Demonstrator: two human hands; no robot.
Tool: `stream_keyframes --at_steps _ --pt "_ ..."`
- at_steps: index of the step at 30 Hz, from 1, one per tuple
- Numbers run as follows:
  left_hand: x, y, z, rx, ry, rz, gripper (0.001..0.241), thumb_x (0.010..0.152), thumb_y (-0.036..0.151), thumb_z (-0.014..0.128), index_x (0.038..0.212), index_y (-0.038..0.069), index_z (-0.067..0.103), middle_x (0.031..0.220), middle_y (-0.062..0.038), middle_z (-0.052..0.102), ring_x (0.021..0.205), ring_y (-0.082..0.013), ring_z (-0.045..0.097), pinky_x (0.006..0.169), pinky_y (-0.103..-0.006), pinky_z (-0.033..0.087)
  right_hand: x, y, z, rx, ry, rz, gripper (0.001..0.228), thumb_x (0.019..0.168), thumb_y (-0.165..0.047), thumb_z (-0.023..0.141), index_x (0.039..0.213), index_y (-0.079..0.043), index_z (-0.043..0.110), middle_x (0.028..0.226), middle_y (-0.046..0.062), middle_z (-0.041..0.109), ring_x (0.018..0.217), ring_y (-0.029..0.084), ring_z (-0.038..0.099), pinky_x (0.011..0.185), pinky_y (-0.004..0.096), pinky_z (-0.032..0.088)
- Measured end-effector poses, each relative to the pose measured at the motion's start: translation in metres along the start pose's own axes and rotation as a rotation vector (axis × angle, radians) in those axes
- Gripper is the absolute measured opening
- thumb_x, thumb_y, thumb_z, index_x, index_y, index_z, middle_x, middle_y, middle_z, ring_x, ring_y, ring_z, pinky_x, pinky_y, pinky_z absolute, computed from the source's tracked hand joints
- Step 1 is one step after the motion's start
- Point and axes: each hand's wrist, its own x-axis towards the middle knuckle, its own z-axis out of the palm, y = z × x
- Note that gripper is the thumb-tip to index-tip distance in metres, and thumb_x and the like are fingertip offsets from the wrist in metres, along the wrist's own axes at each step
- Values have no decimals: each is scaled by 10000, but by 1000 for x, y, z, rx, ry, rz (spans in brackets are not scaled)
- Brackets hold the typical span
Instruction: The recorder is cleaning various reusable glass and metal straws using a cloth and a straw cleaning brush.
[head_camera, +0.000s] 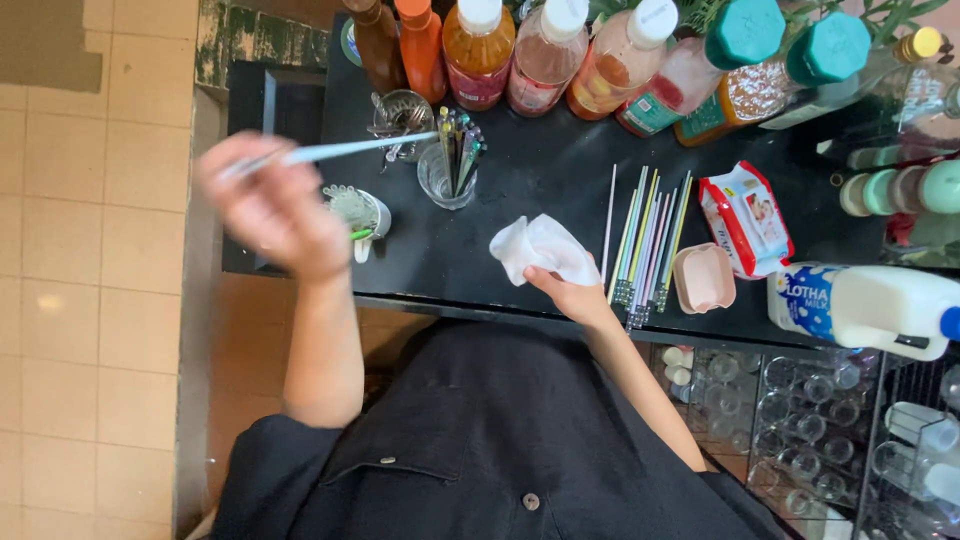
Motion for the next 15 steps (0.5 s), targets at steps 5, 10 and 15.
stream_keyframes --at_steps 5,10,15 --pt "-7 53 -19 -285 174 -98 144 1130 216 579 1186 112 497 849 -54 552 598 -109 435 495 -229 324 -3 22 13 314 -54 -80 512 905 -229 797 1336 -39 596 1210 35 695 1148 155 649 1002 325 519" --pt "-71 60 28 -300 -54 -315 197 1117 280 549 1156 124 434 803 -36 551 570 -111 474 499 -239 377 -6 34 -2 431 -77 -219 531 898 -223 796 1357 -42 601 1212 18 688 1145 140 637 998 322 510" --pt "-155 18 60 -229 -508 -580 101 1031 112 646 1059 53 568 945 -82 688 788 -138 616 722 -271 511 -10 46 -40 140 299 -54 263 1002 -111 699 1234 11 676 1093 59 735 999 143 689 857 306 565"
